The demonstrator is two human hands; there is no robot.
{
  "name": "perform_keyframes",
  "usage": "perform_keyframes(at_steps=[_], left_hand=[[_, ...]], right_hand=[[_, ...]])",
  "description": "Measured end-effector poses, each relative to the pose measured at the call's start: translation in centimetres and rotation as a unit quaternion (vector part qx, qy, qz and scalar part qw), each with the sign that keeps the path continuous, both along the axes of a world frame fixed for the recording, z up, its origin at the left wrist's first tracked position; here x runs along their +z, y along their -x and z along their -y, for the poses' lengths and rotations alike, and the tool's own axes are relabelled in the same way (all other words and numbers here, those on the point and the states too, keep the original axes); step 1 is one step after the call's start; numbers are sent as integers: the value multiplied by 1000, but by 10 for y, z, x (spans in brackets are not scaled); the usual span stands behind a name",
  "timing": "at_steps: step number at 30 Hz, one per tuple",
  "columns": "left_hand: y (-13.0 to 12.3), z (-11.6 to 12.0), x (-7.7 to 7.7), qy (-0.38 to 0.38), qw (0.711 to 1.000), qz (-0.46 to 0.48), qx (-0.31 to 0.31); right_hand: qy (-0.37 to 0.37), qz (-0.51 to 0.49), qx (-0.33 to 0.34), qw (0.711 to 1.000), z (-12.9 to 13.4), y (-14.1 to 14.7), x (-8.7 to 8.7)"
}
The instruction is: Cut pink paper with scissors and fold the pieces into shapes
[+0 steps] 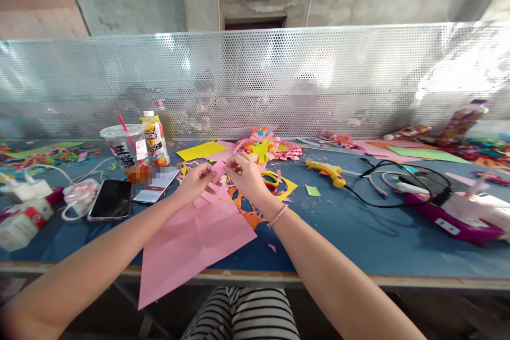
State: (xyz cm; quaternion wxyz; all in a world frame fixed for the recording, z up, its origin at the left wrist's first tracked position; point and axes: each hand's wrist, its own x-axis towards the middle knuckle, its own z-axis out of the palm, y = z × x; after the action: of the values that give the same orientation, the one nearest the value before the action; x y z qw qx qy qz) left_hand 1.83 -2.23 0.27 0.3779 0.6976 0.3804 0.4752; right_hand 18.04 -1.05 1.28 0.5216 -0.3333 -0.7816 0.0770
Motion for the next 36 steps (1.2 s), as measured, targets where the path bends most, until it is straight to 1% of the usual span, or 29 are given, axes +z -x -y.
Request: perform_keyframes(at_steps=[2, 5, 8, 10, 15, 18, 22, 26, 30, 33, 36], left_hand=[[0, 0, 1, 16, 1000, 14, -12], [1, -1, 2, 13, 999, 21, -27], [2, -2, 3, 16, 999, 30, -37], [3, -2, 4, 23, 998, 38, -40], [6, -1, 6, 49, 996, 62, -47], [6, -2, 4, 68, 994, 68, -54], [4, -4, 2, 88, 993, 65, -54], [4, -3, 1, 81, 994, 52, -47], [5, -1, 2, 47, 998, 29, -17], [5, 0, 3, 26, 999, 29, -8], [5, 1, 3, 28, 999, 25, -8]], right_hand=[[-15, 10, 6, 1000, 1, -1, 1], [-22, 10, 11, 1000, 1, -3, 3], [-8, -8, 4, 1000, -1, -4, 4], [7, -13, 13, 1000, -1, -5, 5], [8, 19, 44, 999, 2, -7, 7], [-2, 34, 43, 998, 2, -7, 7], [-25, 56, 23, 998, -1, -9, 7], [-48, 66, 12, 997, -2, -10, 7], [-76, 81, 28, 993, 1, -10, 8], [-82, 94, 42, 991, 4, -8, 8], [-78, 96, 39, 992, 5, -7, 8]])
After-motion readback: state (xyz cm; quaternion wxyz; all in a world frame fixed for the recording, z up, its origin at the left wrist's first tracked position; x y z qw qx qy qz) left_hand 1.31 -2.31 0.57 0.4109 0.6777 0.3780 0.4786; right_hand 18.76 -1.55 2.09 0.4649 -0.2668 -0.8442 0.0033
